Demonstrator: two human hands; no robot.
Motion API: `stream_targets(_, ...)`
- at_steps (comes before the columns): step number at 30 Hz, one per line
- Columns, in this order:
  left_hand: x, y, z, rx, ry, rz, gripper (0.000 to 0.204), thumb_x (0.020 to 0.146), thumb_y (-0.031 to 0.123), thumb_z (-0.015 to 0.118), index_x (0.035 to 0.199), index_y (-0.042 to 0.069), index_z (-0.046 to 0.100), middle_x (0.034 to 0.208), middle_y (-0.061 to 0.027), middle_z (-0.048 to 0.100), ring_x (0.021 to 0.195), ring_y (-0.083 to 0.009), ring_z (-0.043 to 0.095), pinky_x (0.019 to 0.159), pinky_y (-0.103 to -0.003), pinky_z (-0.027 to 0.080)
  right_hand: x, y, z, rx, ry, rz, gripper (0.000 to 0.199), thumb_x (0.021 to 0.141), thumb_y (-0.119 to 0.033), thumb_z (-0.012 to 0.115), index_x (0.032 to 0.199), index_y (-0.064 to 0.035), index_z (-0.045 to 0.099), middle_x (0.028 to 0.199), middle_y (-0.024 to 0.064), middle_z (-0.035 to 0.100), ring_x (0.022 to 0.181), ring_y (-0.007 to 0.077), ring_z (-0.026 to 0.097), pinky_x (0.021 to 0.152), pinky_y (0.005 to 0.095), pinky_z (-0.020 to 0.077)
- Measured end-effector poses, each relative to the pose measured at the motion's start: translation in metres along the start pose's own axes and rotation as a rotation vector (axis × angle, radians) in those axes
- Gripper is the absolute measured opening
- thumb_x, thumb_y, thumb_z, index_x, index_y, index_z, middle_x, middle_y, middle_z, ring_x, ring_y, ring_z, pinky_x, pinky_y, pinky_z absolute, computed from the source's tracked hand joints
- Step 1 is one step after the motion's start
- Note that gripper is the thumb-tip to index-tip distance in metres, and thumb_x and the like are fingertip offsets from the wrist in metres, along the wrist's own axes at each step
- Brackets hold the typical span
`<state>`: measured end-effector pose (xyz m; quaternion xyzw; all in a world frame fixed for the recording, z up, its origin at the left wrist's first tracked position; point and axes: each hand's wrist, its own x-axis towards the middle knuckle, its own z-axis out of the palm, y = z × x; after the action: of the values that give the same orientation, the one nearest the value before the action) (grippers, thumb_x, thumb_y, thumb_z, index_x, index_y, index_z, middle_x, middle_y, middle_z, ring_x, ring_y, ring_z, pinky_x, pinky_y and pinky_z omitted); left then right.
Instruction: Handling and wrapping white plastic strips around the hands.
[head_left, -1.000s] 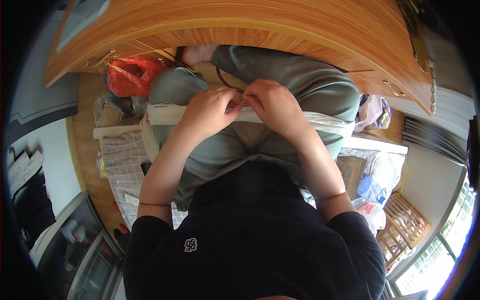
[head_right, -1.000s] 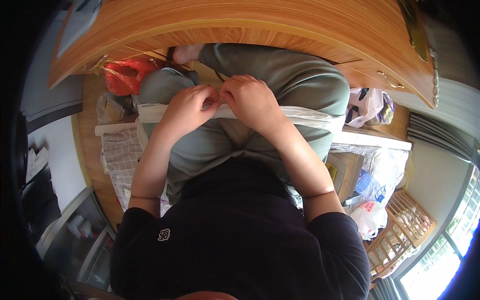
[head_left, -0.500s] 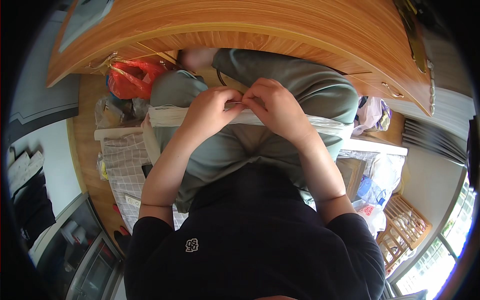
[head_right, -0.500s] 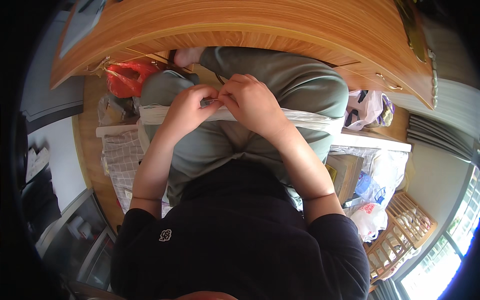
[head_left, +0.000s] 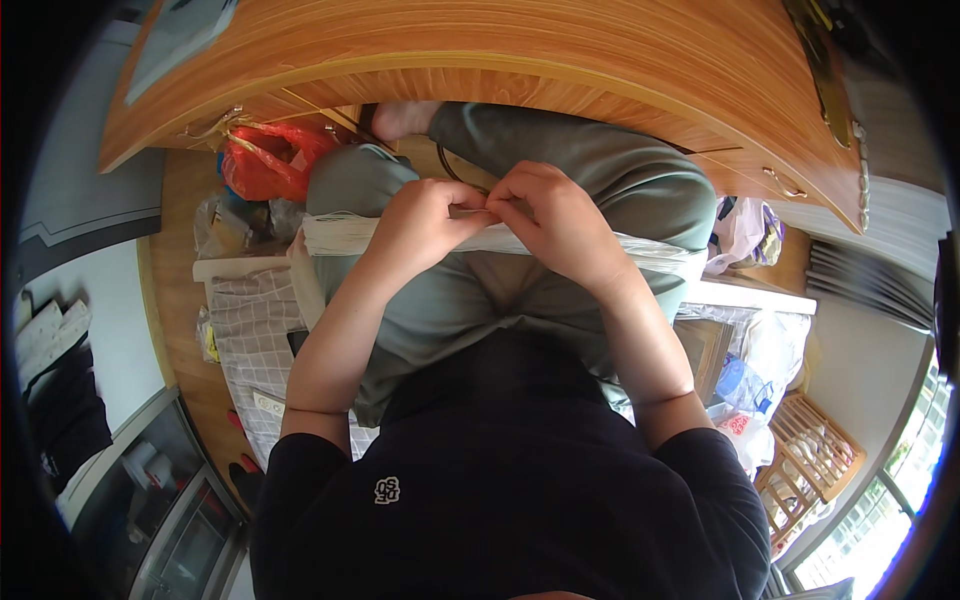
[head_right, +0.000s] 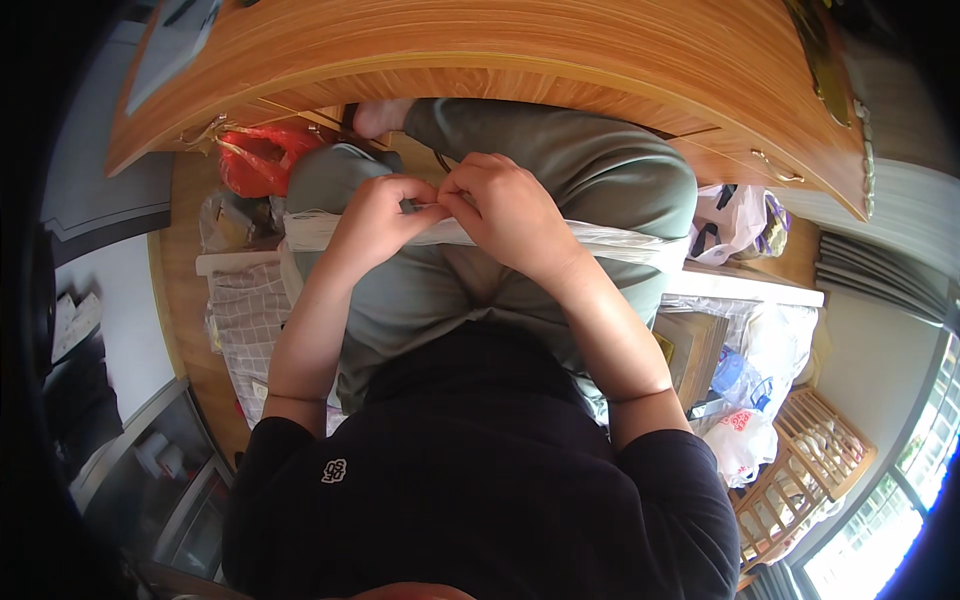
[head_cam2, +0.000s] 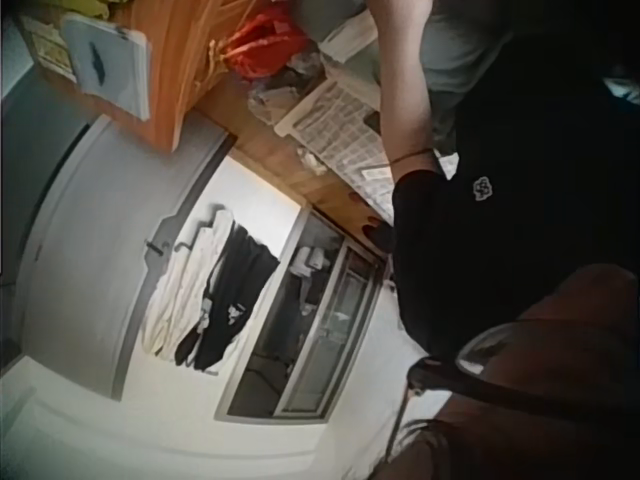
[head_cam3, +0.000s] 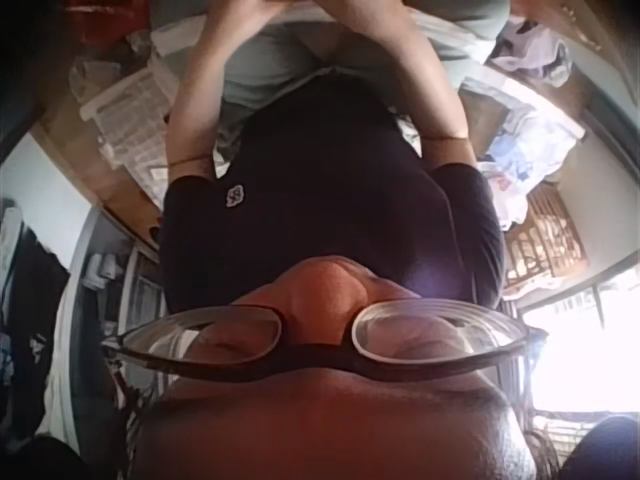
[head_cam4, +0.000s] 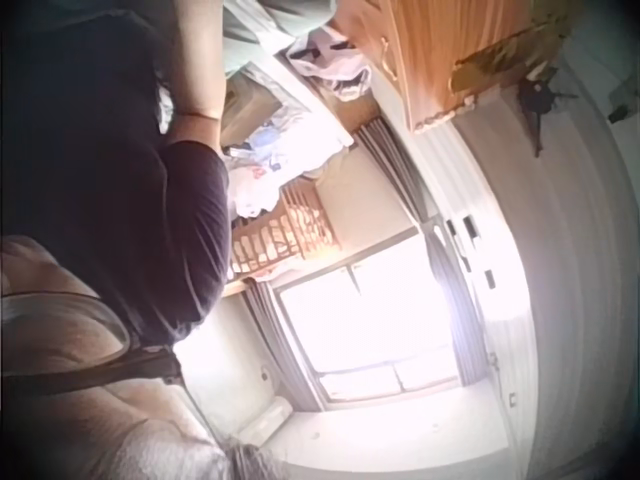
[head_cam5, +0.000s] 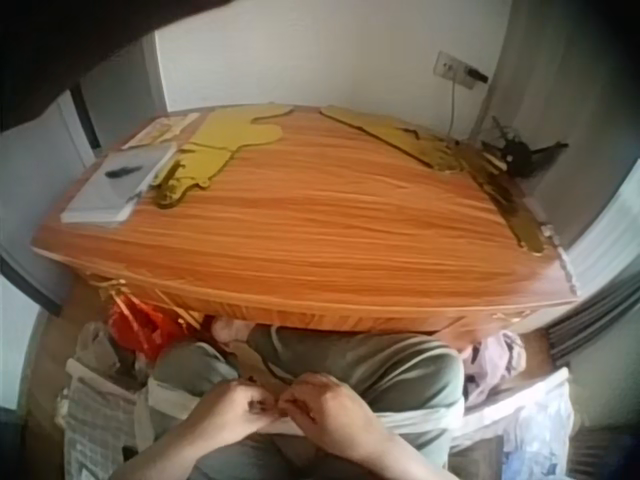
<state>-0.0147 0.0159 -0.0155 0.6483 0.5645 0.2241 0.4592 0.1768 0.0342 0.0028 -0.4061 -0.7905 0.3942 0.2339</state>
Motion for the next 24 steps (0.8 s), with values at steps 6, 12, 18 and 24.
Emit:
stream_targets(6, -0.003, 0.001, 0.003, 0.331, 0.018, 0.064, 0.018, 0.076, 0.026, 0.075, 0.081, 0.008, 0.073, 0.076, -0.0112, 0.069, 0.072, -0.0287, 0.064, 0.067, -0.038, 0.050, -0.001, -0.010, -0.002, 0.014, 0.043, 0.031, 0.009, 0.087, -0.009, 0.061, 0.091, -0.0007, 0.062, 0.080, 0.0145, 0.061, 0.076, 0.0309, 0.059, 0.069, 0.0362, 0.0477)
stream_targets(12, -0.006, -0.001, -0.003, 0.510, -0.037, 0.102, 0.016, 0.074, 0.027, 0.076, 0.080, 0.013, 0.074, 0.076, -0.0073, 0.068, 0.078, -0.0276, 0.063, 0.071, -0.037, 0.050, 0.000, -0.032, -0.066, -0.200, -0.327, 0.222, 0.012, 0.088, -0.016, 0.063, 0.093, -0.0044, 0.062, 0.073, 0.0109, 0.064, 0.063, 0.0198, 0.059, 0.057, 0.0328, 0.0431)
stream_targets(18, -0.004, 0.026, -0.023, 0.269, 0.056, 0.359, 0.039, 0.077, 0.028, 0.076, 0.111, 0.010, 0.066, 0.108, -0.0087, 0.066, 0.100, -0.0261, 0.060, 0.083, -0.035, 0.049, 0.007, -0.034, -0.126, -0.159, -0.595, 0.188, 0.012, 0.089, -0.013, 0.062, 0.095, -0.0032, 0.064, 0.074, 0.0012, 0.061, 0.066, 0.0103, 0.055, 0.058, 0.0265, 0.0440)
stream_targets(24, 0.024, 0.080, -0.062, -0.260, -0.447, 0.554, 0.041, 0.087, 0.026, 0.068, 0.121, 0.005, 0.060, 0.129, -0.0044, 0.056, 0.116, -0.0161, 0.052, 0.096, -0.030, 0.038, 0.053, -0.111, -0.127, 0.497, -0.413, 0.045, 0.021, 0.094, -0.020, 0.062, 0.097, -0.0006, 0.067, 0.079, 0.0002, 0.063, 0.071, 0.0043, 0.057, 0.060, 0.0193, 0.0438)
